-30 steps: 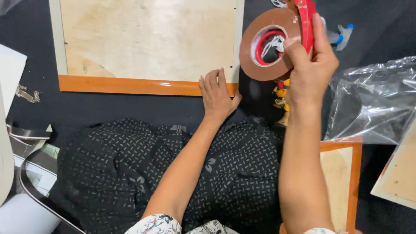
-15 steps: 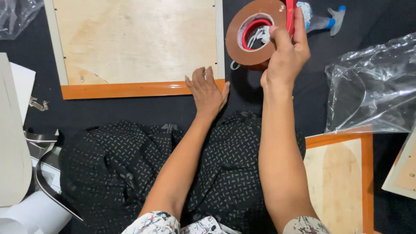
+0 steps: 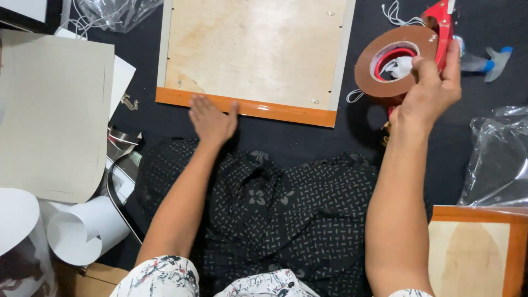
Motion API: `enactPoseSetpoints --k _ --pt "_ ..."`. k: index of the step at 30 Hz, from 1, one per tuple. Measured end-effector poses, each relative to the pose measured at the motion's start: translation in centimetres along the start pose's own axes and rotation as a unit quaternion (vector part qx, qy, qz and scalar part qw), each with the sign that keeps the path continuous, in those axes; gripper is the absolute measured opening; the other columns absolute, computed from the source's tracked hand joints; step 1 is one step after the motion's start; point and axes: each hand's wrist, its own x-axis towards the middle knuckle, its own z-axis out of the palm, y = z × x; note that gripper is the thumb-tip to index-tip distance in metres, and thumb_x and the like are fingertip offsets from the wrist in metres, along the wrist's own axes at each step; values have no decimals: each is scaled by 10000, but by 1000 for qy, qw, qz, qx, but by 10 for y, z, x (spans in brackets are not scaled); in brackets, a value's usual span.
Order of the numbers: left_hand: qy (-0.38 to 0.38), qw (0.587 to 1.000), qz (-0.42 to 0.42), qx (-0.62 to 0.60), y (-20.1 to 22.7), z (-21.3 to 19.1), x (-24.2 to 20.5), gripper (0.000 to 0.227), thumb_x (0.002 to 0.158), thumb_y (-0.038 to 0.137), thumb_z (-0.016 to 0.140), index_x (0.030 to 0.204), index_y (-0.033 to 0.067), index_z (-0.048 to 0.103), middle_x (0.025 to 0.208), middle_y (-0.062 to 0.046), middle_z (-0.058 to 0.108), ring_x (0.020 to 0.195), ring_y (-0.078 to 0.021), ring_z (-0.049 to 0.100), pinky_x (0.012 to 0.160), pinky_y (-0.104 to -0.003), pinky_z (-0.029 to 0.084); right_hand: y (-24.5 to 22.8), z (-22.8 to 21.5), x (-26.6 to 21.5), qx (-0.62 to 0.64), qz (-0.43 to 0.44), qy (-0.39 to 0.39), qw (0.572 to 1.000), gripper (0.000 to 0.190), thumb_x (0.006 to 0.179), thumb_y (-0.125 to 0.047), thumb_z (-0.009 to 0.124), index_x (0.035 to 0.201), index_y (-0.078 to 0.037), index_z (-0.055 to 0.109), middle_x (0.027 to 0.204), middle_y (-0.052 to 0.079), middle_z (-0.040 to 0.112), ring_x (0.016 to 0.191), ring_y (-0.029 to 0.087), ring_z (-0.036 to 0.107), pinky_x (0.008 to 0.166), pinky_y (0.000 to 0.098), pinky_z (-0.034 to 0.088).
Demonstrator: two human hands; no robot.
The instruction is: Applying adhesive tape to the back edges of a wooden picture frame using a tape dispenser to seal the backing.
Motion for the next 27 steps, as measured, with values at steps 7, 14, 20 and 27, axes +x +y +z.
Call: enactPoseSetpoints --k 7,14,20,27 --pt "48 993 91 59 35 37 -23 1198 905 860 101 1572 -129 -9 1671 -316 -33 1563 -420 -59 1249 -506 -44 -17 16 -14 19 45 50 998 816 733 2 726 1522 -40 524 1146 91 794 896 199 773 754 326 661" --pt "124 873 440 172 154 152 -88 1049 909 851 161 1620 81 142 1701 -176 23 1574 -325 -30 1267 -469 2 -11 10 -7 9 49 51 997 814 723 -23 728 1514 -40 535 1156 89 763 898 197 752 746 320 643" --pt "86 906 412 57 133 109 -80 1027 931 790 220 1638 62 64 1718 -148 60 1595 -283 64 1277 -449 131 -17 11 -6 33 49 57 997 792 713 13 712 1492 -29 579 1040 86 756 827 210 737 722 316 633" --pt "-83 992 74 56 22 -26 -21 1041 929 777 75 1604 11 -129 1702 -173 -179 1579 -330 -115 1278 -494 3 -21 10 -5 47 49 43 997 820 709 -26 712 1511 -35 544 1155 135 792 927 254 805 772 342 668"
